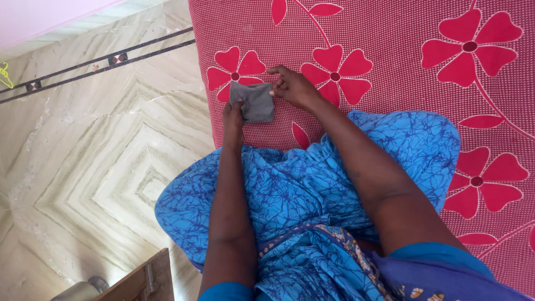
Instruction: The person wipes a pink floral bedsheet with a grey cloth by hand, moving the cloth across different sections of the surface.
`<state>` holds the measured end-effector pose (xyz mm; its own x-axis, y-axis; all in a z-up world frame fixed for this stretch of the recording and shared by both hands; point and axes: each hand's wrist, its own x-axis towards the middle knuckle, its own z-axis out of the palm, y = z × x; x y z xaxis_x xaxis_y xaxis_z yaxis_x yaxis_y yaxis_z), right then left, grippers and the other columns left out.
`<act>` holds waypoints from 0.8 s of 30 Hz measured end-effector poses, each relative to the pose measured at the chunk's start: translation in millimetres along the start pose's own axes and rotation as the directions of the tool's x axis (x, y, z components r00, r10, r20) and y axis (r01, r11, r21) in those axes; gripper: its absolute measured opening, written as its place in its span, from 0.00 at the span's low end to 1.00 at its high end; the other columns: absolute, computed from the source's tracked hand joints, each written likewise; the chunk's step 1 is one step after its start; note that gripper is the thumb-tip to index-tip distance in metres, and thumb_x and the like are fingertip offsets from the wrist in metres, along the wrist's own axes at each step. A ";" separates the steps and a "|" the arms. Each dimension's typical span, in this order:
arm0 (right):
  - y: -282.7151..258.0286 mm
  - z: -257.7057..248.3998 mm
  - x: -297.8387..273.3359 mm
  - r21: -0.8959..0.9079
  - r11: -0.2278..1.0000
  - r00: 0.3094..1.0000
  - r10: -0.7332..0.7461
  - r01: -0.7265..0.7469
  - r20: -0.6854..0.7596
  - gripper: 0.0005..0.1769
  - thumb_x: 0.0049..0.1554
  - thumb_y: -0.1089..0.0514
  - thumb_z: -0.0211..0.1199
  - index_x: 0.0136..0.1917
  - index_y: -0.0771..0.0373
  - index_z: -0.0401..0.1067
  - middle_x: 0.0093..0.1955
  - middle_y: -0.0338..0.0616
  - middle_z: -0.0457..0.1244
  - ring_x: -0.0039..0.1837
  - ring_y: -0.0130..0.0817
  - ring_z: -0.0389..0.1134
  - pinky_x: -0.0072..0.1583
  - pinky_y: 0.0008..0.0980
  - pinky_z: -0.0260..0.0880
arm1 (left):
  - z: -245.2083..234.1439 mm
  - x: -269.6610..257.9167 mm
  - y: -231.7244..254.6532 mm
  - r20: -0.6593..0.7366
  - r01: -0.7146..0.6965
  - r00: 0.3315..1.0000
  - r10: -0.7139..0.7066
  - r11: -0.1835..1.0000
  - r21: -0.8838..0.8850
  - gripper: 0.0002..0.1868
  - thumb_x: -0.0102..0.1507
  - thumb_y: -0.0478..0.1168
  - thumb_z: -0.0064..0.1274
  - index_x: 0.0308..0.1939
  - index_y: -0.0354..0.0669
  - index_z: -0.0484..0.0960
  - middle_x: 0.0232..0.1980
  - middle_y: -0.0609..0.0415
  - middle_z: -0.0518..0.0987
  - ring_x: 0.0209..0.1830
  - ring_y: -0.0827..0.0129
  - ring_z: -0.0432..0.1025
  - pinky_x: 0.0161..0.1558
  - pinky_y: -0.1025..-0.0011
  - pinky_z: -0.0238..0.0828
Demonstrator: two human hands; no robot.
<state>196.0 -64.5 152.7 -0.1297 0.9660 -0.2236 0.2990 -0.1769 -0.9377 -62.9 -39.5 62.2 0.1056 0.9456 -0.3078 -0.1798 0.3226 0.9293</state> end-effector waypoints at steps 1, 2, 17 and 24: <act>6.0 0.3 0.7 0.002 1.000 0.999 0.025 -0.025 -0.033 0.29 0.60 0.57 0.66 0.72 0.56 0.64 0.51 0.49 0.70 0.55 0.37 0.74 0.57 0.35 0.73 | 2.1 -1.8 2.0 -0.092 -0.146 0.979 0.180 0.944 0.297 0.23 0.67 0.41 0.52 0.64 0.33 0.74 0.61 0.37 0.76 0.61 0.49 0.71 0.59 0.59 0.70; 12.6 1.7 0.5 -0.065 0.997 0.988 -0.043 0.034 -0.145 0.25 0.61 0.59 0.64 0.71 0.57 0.66 0.52 0.48 0.69 0.54 0.37 0.73 0.56 0.36 0.73 | 4.6 -2.7 6.6 -0.122 -0.239 0.920 0.371 0.782 0.576 0.25 0.67 0.42 0.54 0.65 0.33 0.71 0.62 0.37 0.74 0.62 0.48 0.70 0.60 0.57 0.69; 55.6 72.9 7.9 -0.734 0.561 0.924 -0.255 0.382 0.286 0.46 0.58 0.41 0.58 0.81 0.62 0.46 0.83 0.52 0.42 0.84 0.48 0.41 0.77 0.51 0.42 | 14.8 -10.1 -30.7 0.298 -0.217 0.887 0.352 -0.250 0.944 0.37 0.74 0.60 0.37 0.84 0.55 0.48 0.85 0.38 0.41 0.83 0.34 0.36 0.75 0.34 0.37; 86.5 80.5 17.3 -0.807 0.421 0.890 -0.369 0.415 0.266 0.32 0.64 0.57 0.46 0.81 0.58 0.54 0.85 0.49 0.47 0.85 0.44 0.46 0.77 0.49 0.50 | 9.2 -11.5 -47.9 0.171 -0.139 0.911 0.376 -0.109 0.984 0.43 0.71 0.65 0.36 0.83 0.48 0.47 0.84 0.36 0.40 0.84 0.39 0.37 0.76 0.33 0.37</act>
<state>143.5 -78.3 46.4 -0.4772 0.8754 0.0767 0.8345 0.4788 -0.2727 -46.5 -66.2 23.1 0.1955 0.9752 0.1033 0.9675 -0.2090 0.1425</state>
